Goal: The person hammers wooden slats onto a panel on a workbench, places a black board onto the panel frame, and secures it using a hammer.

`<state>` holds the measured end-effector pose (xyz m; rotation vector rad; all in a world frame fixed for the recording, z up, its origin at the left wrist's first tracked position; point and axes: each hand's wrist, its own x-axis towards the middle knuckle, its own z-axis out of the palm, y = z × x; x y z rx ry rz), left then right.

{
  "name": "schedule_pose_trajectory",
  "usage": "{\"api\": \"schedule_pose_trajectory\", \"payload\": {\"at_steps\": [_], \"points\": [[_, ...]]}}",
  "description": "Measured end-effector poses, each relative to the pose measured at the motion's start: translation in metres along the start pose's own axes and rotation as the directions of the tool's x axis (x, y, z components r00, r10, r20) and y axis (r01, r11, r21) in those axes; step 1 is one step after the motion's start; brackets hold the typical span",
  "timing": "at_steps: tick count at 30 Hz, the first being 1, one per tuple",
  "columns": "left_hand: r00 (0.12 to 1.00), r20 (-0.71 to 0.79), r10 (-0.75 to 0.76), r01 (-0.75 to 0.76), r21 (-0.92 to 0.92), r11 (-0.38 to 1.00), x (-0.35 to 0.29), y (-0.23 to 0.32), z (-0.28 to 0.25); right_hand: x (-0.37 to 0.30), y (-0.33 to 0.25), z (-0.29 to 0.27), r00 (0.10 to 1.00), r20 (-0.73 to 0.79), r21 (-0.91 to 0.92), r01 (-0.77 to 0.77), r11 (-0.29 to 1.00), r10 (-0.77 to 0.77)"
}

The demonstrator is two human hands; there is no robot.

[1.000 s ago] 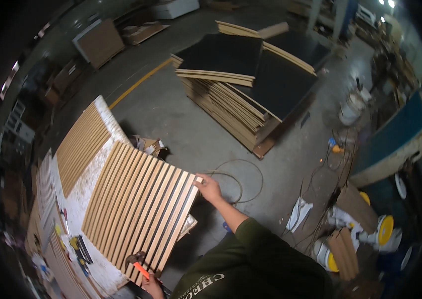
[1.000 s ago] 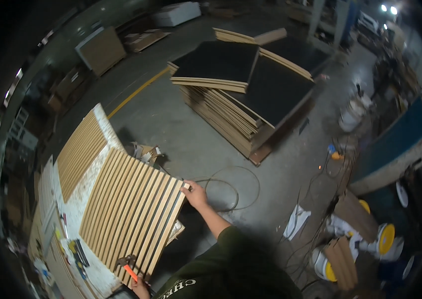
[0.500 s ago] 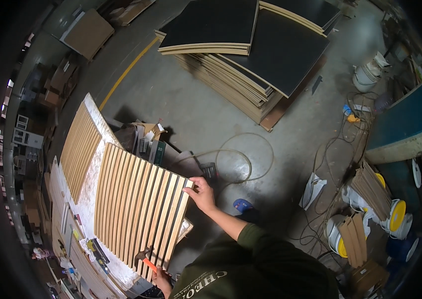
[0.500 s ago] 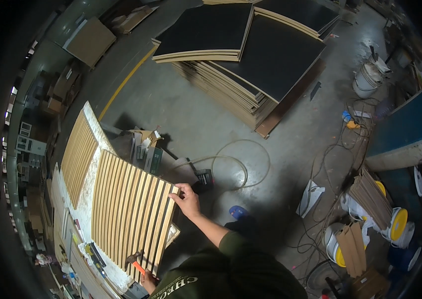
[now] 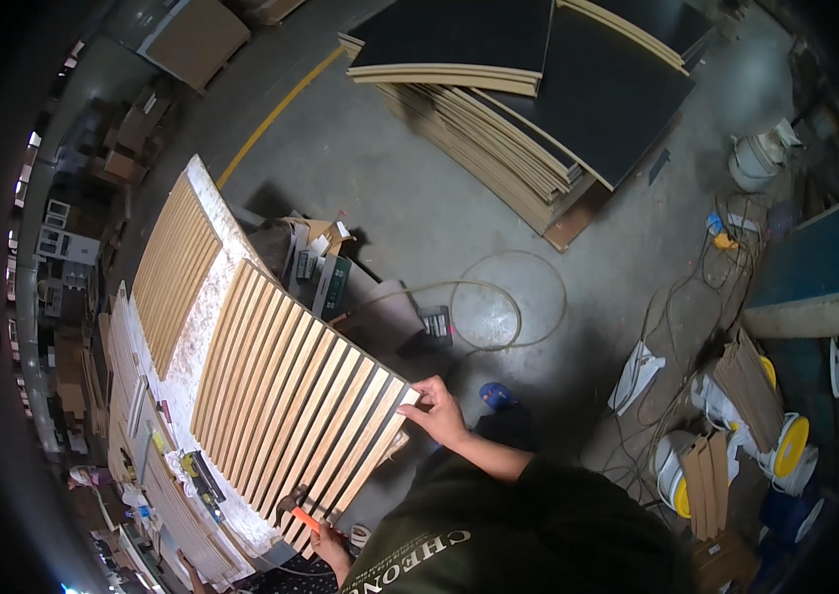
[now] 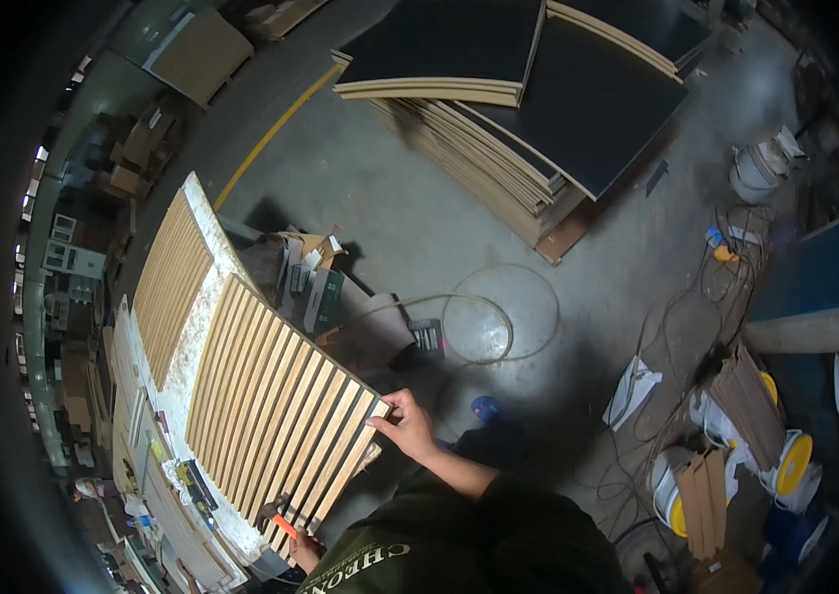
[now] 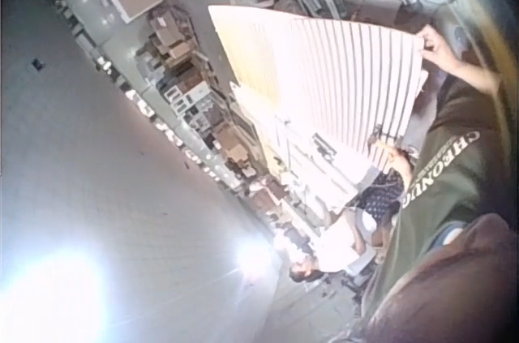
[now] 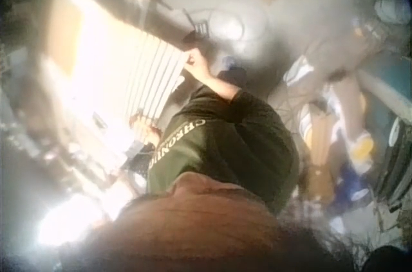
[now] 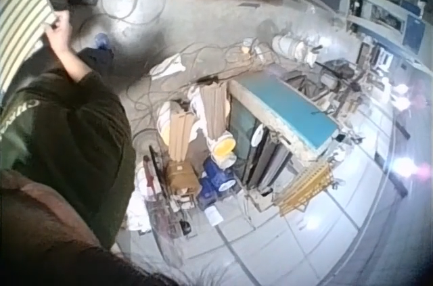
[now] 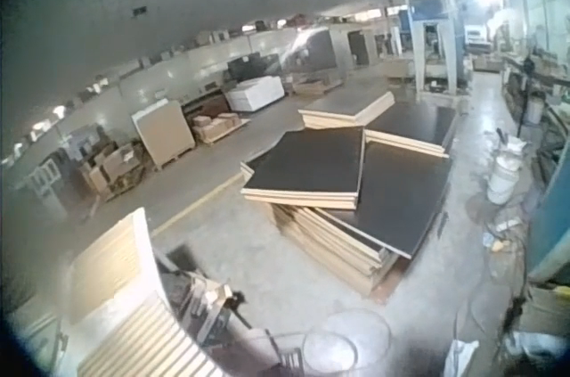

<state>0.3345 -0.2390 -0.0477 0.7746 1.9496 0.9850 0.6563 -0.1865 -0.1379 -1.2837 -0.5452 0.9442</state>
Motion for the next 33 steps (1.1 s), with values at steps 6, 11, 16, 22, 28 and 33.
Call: {"api": "schedule_pose_trajectory", "payload": {"at_steps": [6, 11, 16, 22, 28, 33], "points": [[0.999, 0.006, 0.034, -0.035, 0.07, 0.997, -0.009, 0.002, -0.007, -0.009, 0.004, 0.007, 0.999, 0.036, -0.062, -0.016, 0.998, 0.018], [0.994, -0.109, 0.029, -0.011, 0.164, 0.986, -0.036, 0.018, 0.012, -0.008, 0.002, 0.006, 0.999, 0.046, 0.006, 0.003, 1.0, -0.004], [0.99, -0.136, -0.042, 0.068, 0.194, 0.979, -0.052, 0.021, 0.016, -0.014, -0.003, 0.006, 0.998, 0.055, 0.032, 0.014, 0.999, -0.015], [0.999, -0.035, 0.009, -0.003, 0.155, 0.988, -0.049, -0.01, -0.011, -0.015, -0.005, 0.004, 0.999, 0.024, -0.017, 0.035, 0.999, -0.035], [0.995, -0.101, 0.012, 0.001, 0.127, 0.992, -0.062, -0.011, -0.007, -0.008, -0.012, -0.029, 0.984, 0.115, -0.035, 0.141, 0.989, -0.136], [0.989, -0.148, 0.013, 0.002, 0.101, 0.995, -0.067, -0.013, -0.008, 0.018, -0.018, -0.049, 0.908, 0.195, -0.283, 0.414, 0.865, -0.37]]}}
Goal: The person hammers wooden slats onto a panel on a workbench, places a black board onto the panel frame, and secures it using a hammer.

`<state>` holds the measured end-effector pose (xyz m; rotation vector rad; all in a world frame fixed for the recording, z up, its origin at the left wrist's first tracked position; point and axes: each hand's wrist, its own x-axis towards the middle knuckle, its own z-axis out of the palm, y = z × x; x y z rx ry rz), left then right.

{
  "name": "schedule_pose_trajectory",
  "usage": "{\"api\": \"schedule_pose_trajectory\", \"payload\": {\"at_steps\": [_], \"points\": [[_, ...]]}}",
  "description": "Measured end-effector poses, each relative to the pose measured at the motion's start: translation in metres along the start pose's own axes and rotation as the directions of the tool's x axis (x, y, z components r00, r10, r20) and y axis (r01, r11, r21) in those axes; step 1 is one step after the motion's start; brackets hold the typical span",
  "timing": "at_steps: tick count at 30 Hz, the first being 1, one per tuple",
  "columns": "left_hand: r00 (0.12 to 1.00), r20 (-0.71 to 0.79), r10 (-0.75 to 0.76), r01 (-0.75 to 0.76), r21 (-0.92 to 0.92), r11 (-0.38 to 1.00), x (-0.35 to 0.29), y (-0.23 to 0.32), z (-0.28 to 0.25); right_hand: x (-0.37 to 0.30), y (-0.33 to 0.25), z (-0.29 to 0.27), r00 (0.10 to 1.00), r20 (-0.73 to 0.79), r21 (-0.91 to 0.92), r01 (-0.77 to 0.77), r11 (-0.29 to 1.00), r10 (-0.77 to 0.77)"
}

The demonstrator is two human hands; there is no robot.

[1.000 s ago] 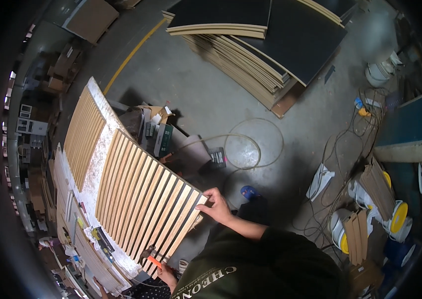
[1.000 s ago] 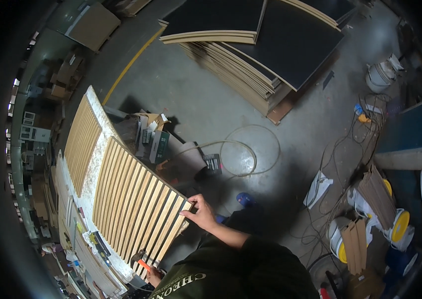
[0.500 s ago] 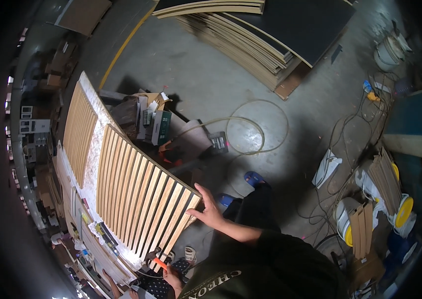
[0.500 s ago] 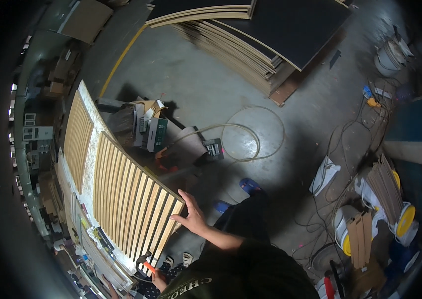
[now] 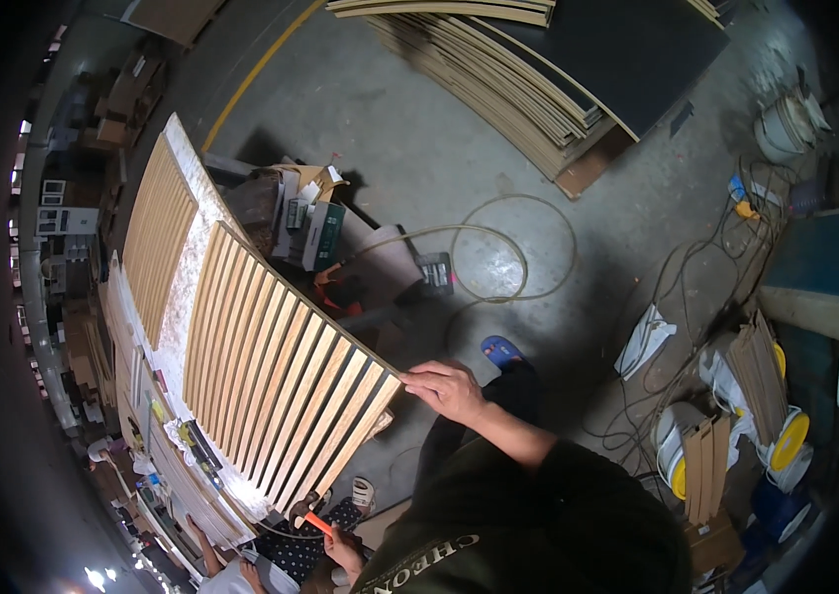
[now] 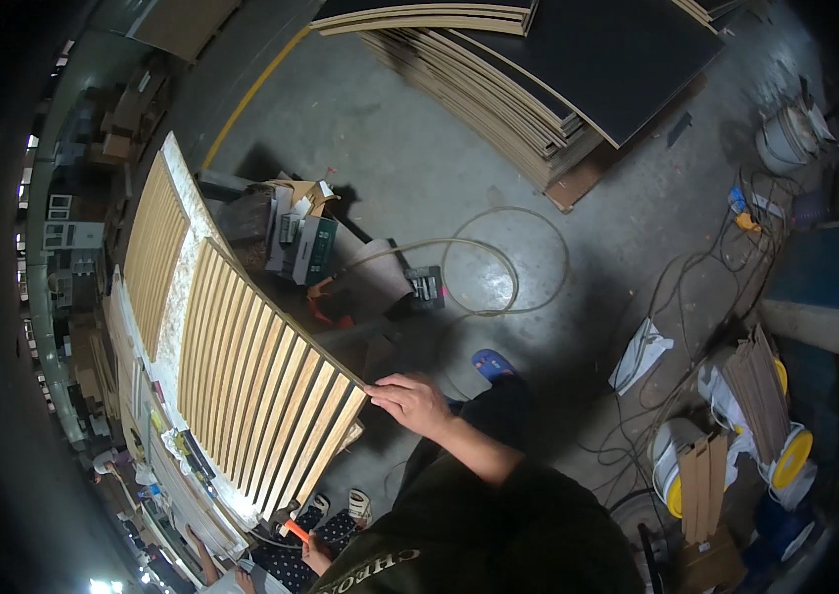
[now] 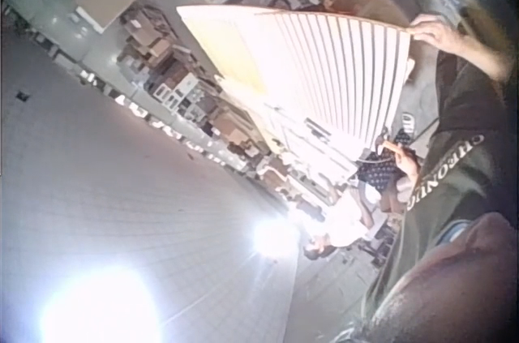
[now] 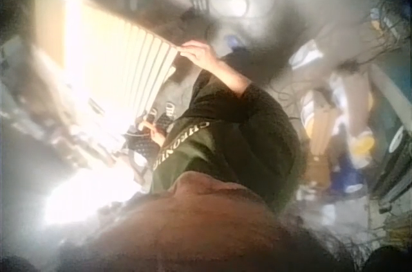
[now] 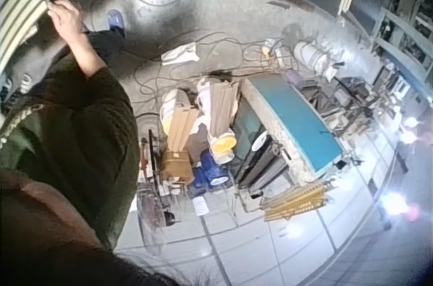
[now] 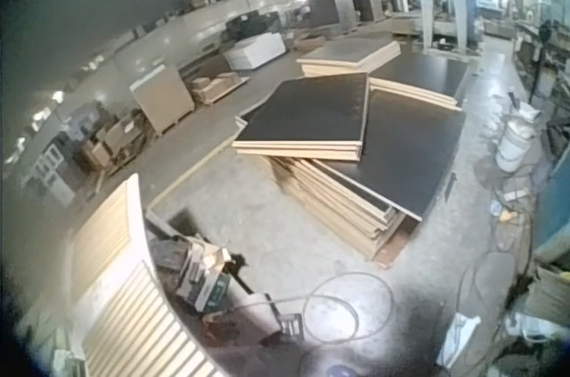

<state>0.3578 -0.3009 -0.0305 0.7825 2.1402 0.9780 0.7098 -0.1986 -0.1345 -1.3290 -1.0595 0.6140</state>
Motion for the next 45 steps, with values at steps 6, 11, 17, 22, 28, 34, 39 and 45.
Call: {"api": "schedule_pose_trajectory", "payload": {"at_steps": [6, 11, 17, 22, 28, 34, 39, 45], "points": [[1.0, 0.02, 0.005, -0.004, -0.045, 0.999, 0.004, -0.001, 0.007, 0.02, 0.009, -0.016, 0.971, 0.153, -0.144, 0.207, 0.968, -0.184], [0.999, 0.033, 0.018, -0.016, -0.061, 0.998, 0.006, 0.002, 0.01, 0.029, 0.007, -0.02, 0.937, 0.264, -0.147, 0.272, 0.951, -0.228], [0.996, 0.063, 0.065, -0.067, 0.041, 0.997, 0.014, -0.002, 0.007, 0.036, 0.001, -0.025, 0.903, 0.388, -0.157, 0.261, 0.953, -0.183], [0.996, 0.034, 0.086, -0.082, -0.104, 0.991, 0.036, -0.037, -0.008, 0.029, 0.001, -0.03, 0.861, 0.501, -0.185, 0.01, 0.983, 0.085], [0.977, -0.023, 0.214, -0.208, 0.146, 0.967, 0.02, -0.018, -0.009, 0.024, -0.004, -0.02, 0.885, 0.41, -0.138, -0.18, 0.974, 0.222], [0.994, -0.095, 0.06, -0.066, -0.061, 0.996, 0.05, -0.003, -0.022, 0.019, 0.01, -0.024, 0.943, 0.152, -0.01, -0.297, 0.955, 0.295], [0.968, -0.228, 0.104, -0.114, -0.033, 0.993, 0.141, -0.022, -0.089, 0.022, 0.047, -0.022, 0.92, 0.171, 0.164, -0.379, 0.911, 0.352], [0.979, -0.197, 0.049, -0.089, -0.203, 0.975, 0.264, -0.054, -0.163, 0.062, -0.013, 0.012, 0.951, 0.123, -0.103, -0.272, 0.957, 0.283]]}}
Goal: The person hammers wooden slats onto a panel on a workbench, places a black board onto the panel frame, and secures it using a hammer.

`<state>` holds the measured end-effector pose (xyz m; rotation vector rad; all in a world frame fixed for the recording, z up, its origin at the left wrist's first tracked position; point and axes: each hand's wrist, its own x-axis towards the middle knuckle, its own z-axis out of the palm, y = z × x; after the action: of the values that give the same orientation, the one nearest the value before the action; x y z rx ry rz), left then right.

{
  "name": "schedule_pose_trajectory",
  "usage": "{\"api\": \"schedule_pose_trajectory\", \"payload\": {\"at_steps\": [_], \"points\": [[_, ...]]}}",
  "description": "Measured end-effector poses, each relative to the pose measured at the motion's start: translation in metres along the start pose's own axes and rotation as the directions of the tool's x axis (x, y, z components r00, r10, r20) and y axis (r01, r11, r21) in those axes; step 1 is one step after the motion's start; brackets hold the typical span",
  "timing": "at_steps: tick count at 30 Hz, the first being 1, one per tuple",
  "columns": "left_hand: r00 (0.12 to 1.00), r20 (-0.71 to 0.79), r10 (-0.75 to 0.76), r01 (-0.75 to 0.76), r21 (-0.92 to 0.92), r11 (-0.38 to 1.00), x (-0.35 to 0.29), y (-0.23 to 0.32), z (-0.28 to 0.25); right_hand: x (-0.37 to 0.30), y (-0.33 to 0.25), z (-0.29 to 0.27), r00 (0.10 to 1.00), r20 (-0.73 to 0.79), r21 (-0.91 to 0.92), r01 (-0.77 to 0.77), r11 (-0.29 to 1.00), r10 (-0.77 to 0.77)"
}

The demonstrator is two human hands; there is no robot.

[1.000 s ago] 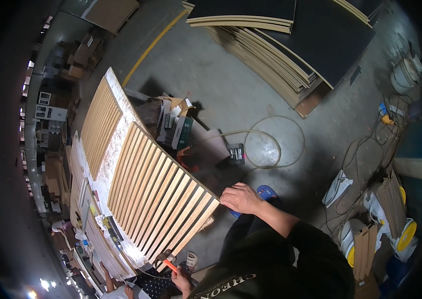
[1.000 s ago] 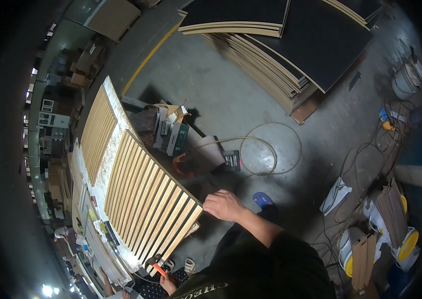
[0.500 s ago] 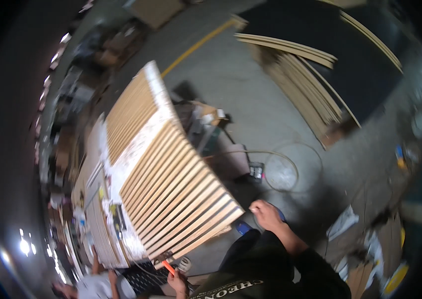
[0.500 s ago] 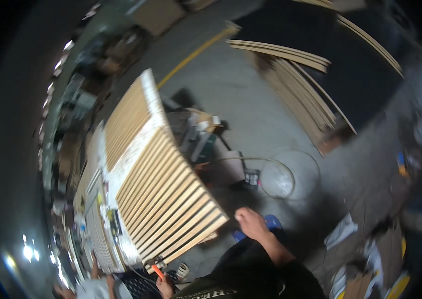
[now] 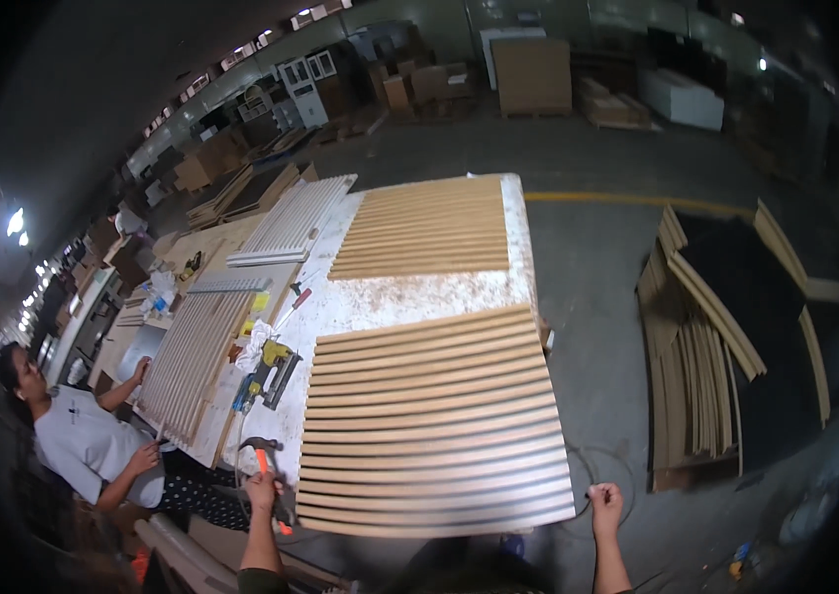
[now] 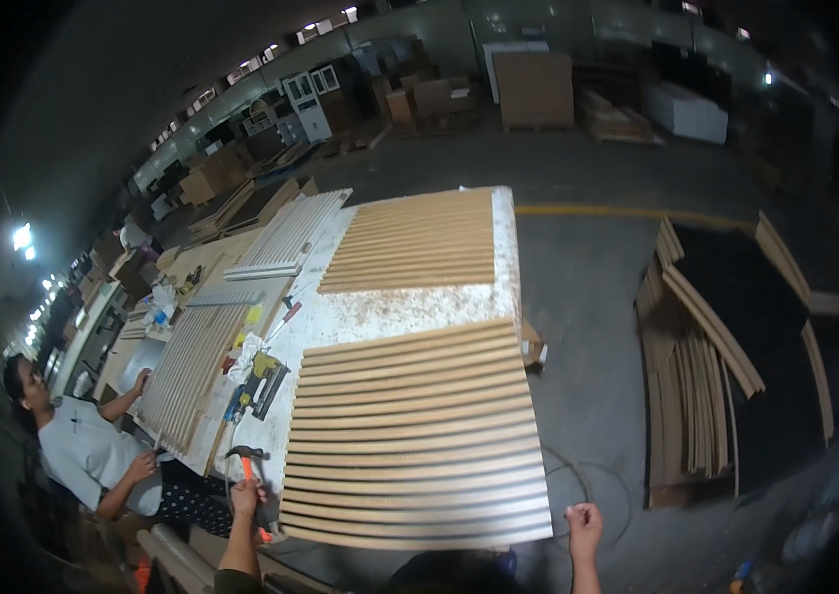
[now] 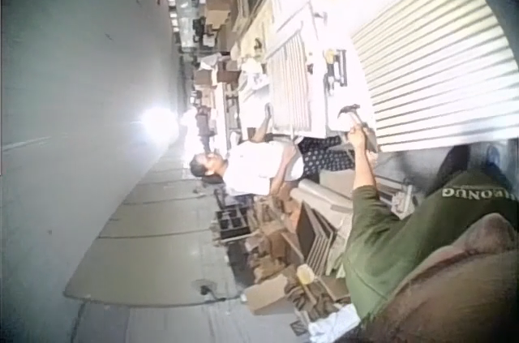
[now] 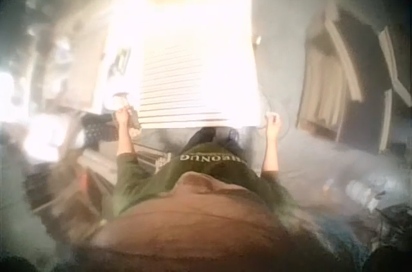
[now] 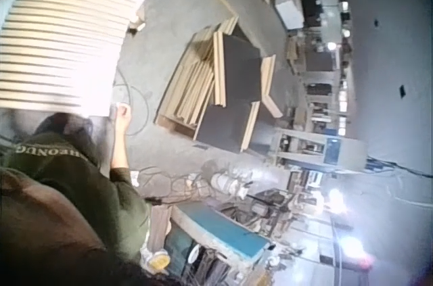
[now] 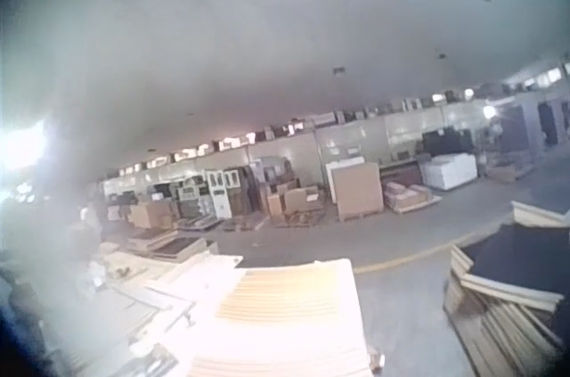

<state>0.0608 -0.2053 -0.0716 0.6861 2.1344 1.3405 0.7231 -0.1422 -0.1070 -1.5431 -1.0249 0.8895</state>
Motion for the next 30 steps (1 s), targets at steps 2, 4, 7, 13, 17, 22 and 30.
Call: {"api": "schedule_pose_trajectory", "payload": {"at_steps": [2, 4, 7, 13, 17, 22, 30], "points": [[1.0, -0.014, 0.019, -0.021, -0.207, 0.978, 0.035, -0.011, 0.0, -0.003, -0.004, 0.01, 1.0, -0.006, 0.08, -0.016, 0.997, 0.017], [0.974, -0.164, 0.158, -0.124, 0.2, 0.972, 0.06, -0.035, -0.018, -0.01, -0.013, 0.017, 0.98, 0.124, 0.126, -0.174, 0.977, 0.158], [0.827, -0.351, 0.439, -0.257, 0.459, 0.851, 0.027, -0.033, 0.004, -0.025, -0.027, 0.019, 0.984, 0.139, -0.152, -0.091, 0.984, 0.113], [0.965, -0.262, 0.021, 0.142, 0.585, 0.799, -0.1, -0.166, 0.031, -0.037, -0.041, 0.032, 0.948, 0.036, -0.203, -0.304, 0.931, 0.317], [0.959, -0.136, -0.25, 0.253, 0.009, 0.967, -0.106, -0.125, 0.065, -0.036, -0.068, 0.033, 0.92, 0.088, -0.202, -0.358, 0.911, 0.381], [0.953, -0.19, -0.238, 0.235, -0.039, 0.971, -0.116, -0.073, 0.051, -0.023, -0.003, 0.025, 0.946, -0.007, 0.02, -0.325, 0.945, 0.326], [0.964, -0.237, 0.121, -0.229, -0.513, 0.828, -0.077, 0.134, 0.005, -0.001, -0.188, 0.012, 0.991, 0.135, 0.338, -0.019, 0.941, -0.028]]}}
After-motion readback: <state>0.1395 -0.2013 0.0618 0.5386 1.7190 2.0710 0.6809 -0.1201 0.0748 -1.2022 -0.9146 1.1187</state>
